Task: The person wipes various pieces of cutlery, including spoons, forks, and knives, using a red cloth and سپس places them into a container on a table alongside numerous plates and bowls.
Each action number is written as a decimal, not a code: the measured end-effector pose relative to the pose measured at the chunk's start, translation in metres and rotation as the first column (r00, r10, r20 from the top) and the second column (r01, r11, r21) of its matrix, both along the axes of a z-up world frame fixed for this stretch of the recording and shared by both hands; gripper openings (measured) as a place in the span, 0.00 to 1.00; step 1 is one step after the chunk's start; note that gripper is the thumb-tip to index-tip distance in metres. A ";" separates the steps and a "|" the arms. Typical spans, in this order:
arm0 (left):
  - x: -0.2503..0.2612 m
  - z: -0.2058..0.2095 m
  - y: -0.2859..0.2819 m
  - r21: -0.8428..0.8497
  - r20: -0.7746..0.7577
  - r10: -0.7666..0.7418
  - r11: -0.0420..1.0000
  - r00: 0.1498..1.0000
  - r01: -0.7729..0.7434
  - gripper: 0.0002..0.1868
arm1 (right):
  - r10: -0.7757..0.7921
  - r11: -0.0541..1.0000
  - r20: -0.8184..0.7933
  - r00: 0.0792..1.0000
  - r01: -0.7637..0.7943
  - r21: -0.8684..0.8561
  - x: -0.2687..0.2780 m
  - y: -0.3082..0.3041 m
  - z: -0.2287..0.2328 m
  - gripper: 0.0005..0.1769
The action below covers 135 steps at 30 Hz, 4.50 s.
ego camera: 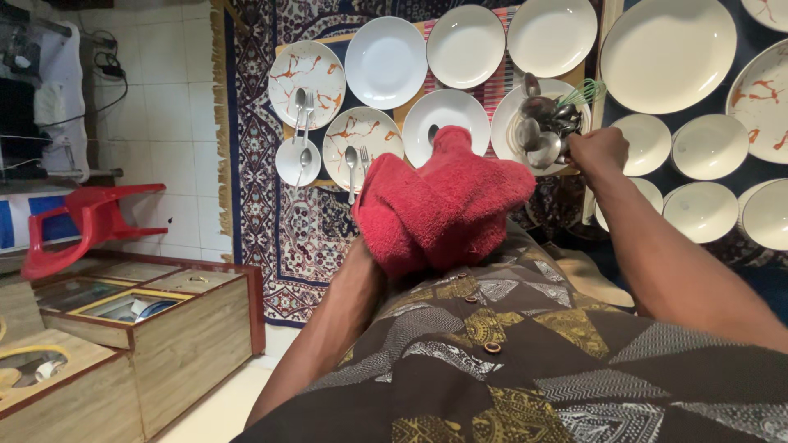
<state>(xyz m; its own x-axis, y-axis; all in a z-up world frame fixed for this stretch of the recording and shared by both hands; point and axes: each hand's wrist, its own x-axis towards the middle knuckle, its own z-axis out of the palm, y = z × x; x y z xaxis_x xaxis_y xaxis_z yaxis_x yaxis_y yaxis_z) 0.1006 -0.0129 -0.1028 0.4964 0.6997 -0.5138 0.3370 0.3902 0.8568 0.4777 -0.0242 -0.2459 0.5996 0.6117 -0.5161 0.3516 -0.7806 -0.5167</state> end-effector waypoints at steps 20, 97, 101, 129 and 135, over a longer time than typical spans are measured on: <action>0.031 0.093 0.028 0.108 0.129 0.005 0.994 0.992 -0.019 0.06 | 0.243 0.968 0.338 0.909 -0.248 -0.030 0.019 -0.020 0.110 0.11; 0.048 0.076 0.024 0.030 0.350 0.277 0.952 0.895 -0.306 0.12 | 0.543 0.806 -0.422 0.726 -0.309 0.505 -0.164 -0.007 0.238 0.26; 0.041 0.074 0.030 0.033 0.347 0.305 0.941 0.887 -0.337 0.12 | 0.546 0.824 -0.469 0.694 -0.342 0.452 -0.162 -0.017 0.242 0.24; 0.066 0.110 0.061 -0.501 0.612 0.412 0.862 0.675 -0.072 0.12 | 0.330 0.900 -0.771 0.545 0.066 0.432 -0.142 0.023 0.215 0.19; 0.047 0.061 0.080 -0.305 0.406 0.028 0.946 0.913 0.106 0.11 | 0.300 0.912 -0.729 0.615 0.039 0.408 -0.152 0.032 0.204 0.19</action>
